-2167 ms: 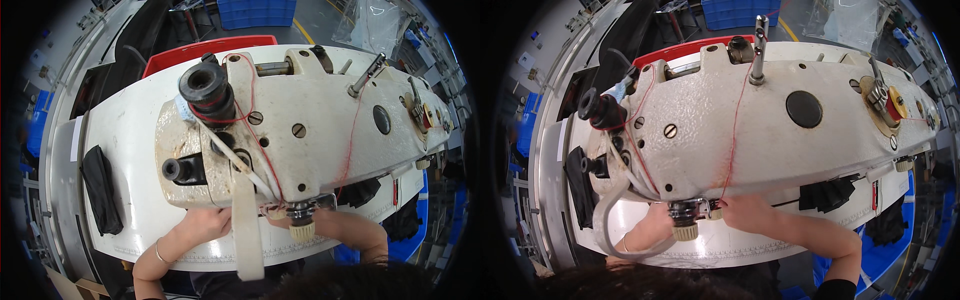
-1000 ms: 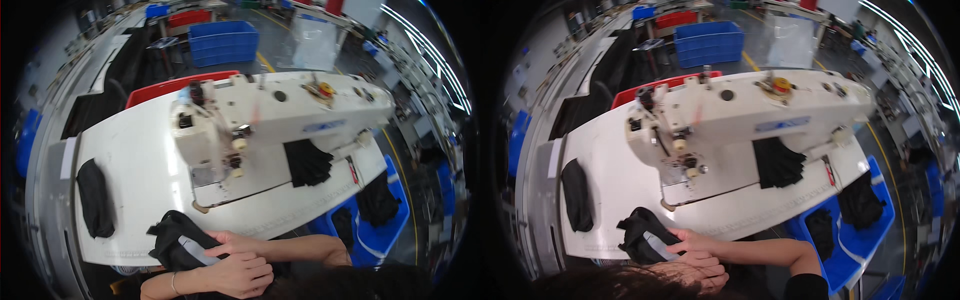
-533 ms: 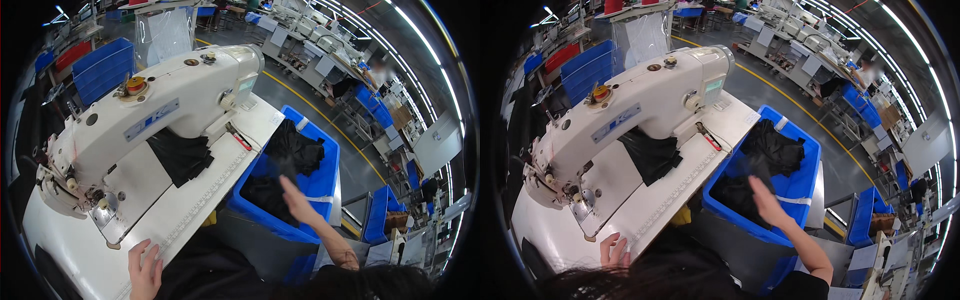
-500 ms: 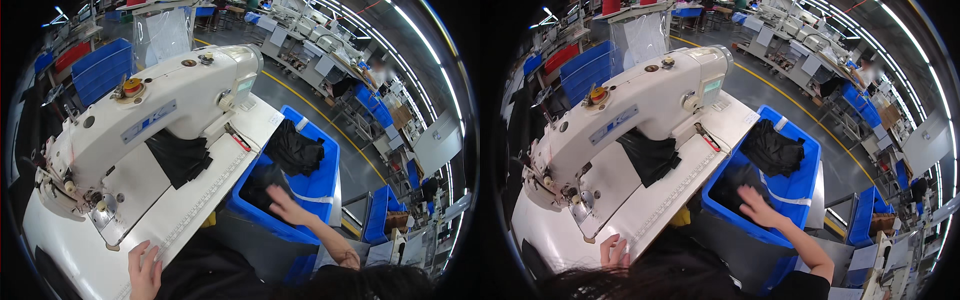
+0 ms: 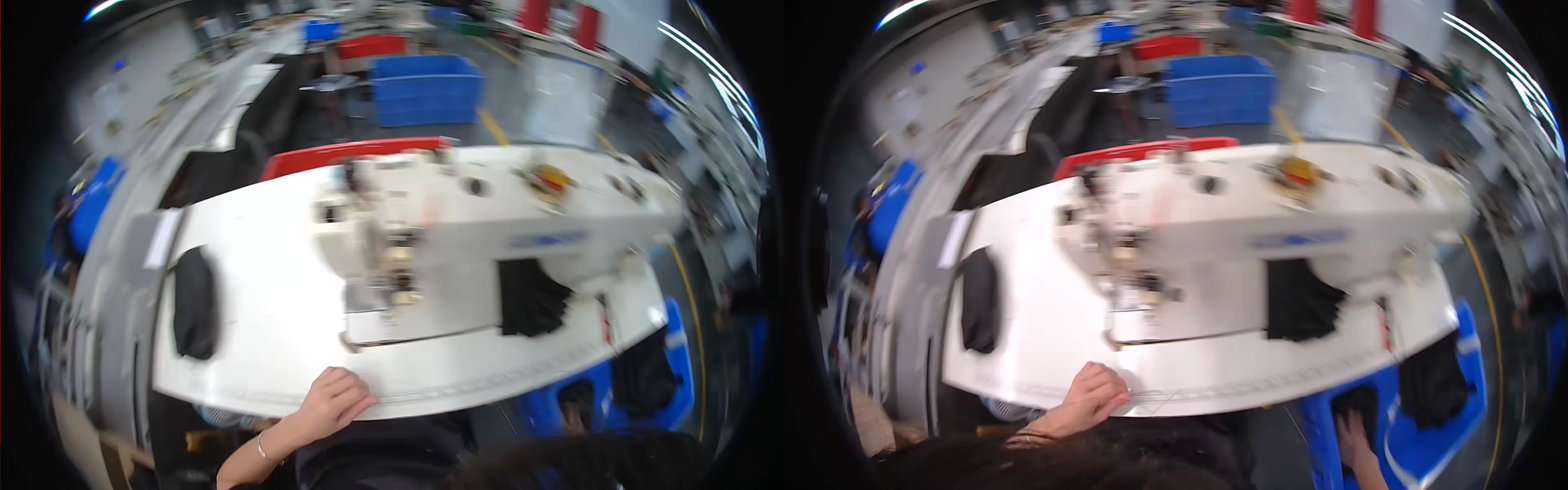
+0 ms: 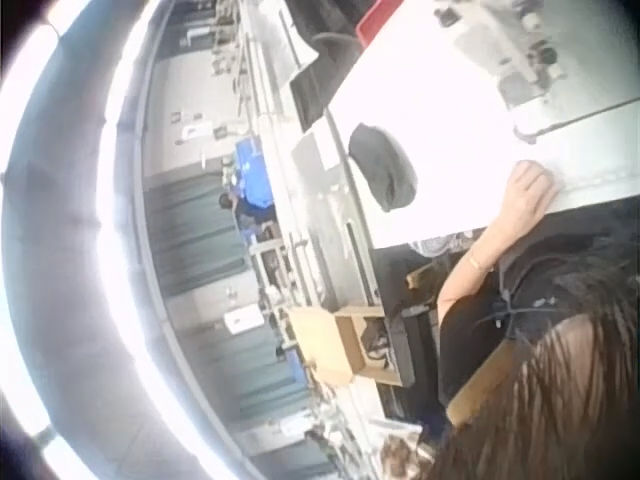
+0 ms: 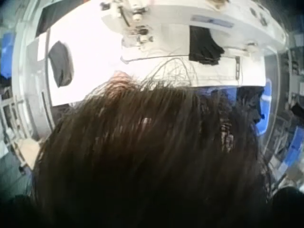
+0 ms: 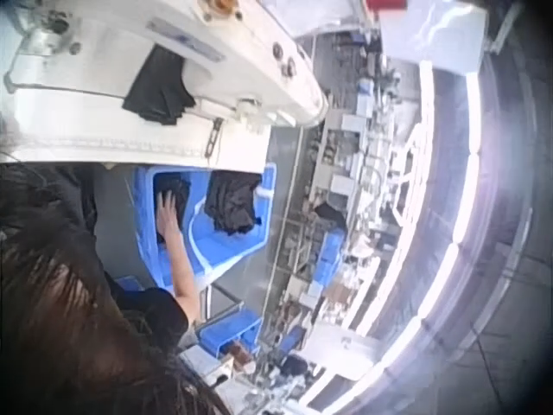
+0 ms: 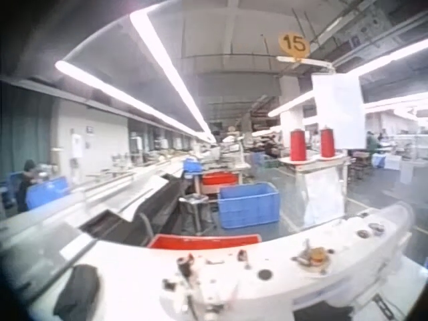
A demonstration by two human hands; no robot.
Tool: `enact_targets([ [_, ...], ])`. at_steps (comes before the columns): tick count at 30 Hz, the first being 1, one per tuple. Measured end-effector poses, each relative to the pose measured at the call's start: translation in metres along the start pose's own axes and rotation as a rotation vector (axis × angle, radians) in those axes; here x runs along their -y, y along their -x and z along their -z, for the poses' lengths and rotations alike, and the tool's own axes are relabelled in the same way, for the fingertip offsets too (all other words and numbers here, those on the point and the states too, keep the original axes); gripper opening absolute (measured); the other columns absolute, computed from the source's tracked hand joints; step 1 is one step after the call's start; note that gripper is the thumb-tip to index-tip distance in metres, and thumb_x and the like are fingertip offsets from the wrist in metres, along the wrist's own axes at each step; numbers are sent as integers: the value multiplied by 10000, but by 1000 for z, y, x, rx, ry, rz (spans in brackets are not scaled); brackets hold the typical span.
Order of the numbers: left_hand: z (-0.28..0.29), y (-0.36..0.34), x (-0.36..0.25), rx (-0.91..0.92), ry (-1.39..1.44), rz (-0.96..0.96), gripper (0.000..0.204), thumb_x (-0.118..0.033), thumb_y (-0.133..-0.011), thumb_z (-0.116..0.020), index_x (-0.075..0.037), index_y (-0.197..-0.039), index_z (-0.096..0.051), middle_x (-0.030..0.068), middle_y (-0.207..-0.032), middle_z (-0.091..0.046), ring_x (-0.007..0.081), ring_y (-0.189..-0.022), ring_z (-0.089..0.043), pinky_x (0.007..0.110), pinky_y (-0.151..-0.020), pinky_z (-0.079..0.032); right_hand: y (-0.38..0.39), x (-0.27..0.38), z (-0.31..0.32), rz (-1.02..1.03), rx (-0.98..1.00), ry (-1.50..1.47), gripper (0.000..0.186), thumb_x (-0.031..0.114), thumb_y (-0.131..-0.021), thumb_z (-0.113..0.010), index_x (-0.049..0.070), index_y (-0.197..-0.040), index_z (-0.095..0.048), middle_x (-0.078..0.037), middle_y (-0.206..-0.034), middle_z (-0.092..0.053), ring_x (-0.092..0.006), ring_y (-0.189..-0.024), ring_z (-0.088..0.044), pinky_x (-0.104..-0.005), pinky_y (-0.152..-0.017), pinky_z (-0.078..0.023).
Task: Sewing small black leather components on an industrial sewing machine.
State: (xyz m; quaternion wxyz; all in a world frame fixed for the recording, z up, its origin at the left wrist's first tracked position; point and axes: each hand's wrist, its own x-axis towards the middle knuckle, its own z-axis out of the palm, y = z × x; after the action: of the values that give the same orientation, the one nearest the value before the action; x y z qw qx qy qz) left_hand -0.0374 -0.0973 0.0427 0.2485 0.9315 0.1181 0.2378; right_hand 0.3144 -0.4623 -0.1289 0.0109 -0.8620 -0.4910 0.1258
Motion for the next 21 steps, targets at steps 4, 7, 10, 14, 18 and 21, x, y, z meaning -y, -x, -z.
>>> enact_targets([
  [4, 95, 56, 11, -415, -316, 422, 136, 72, -735, -612, 1, -831, -546, 121, -821, -553, 303, -778, -518, 372, -704, -413, 11, 60, 158, -154, -57, 163, 210, 179, -886, -534, -12, -852, -613, -221, -844, -630, -357, -718, -627, -402, -601, -509],
  [7, 144, 111, 34, -336, -502, 657, 438, 59, -714, -628, -41, -1121, -500, 137, -1194, -487, 335, -1157, -408, 383, -936, -364, -25, 136, 188, 216, -334, -135, 156, 115, -877, -528, -16, -829, -598, -209, -798, -612, -347, -690, -609, -412, -576, -490],
  [10, 159, 148, 72, -460, -614, 615, 366, 58, -724, -605, -31, -1074, -539, 120, -1165, -517, 334, -1121, -447, 410, -945, -369, -55, 214, 186, 514, -357, -196, 168, 120, -885, -517, -29, -868, -593, -211, -811, -611, -356, -705, -597, -431, -594, -484],
  [14, 173, 158, 94, -537, -596, 642, 236, 34, -728, -571, -24, -955, -598, 93, -1050, -581, 270, -1002, -535, 413, -954, -359, -109, 381, 191, 1224, -305, -443, 404, 95, -701, -698, 13, -1084, -597, -152, -1141, -550, -267, -1038, -541, -314, -850, -459],
  [18, 163, 135, 91, -484, -975, 278, 234, -1, -687, -612, -41, -918, -614, 87, -1060, -563, 249, -1047, -505, 427, -946, -356, -147, 540, 181, 1394, -387, -540, 618, 148, -763, -642, -77, -1281, -391, -237, -1352, -360, -363, -1273, -338, -425, -1028, -326],
  [21, 159, 144, 109, -478, -870, 185, 362, 36, -682, -613, -28, -1036, -572, 130, -1216, -489, 321, -1178, -412, 473, -987, -313, -187, 625, 125, 1376, -505, -529, 532, 189, -806, -602, -107, -1218, -441, -268, -1282, -435, -370, -1243, -396, -426, -1029, -339],
])
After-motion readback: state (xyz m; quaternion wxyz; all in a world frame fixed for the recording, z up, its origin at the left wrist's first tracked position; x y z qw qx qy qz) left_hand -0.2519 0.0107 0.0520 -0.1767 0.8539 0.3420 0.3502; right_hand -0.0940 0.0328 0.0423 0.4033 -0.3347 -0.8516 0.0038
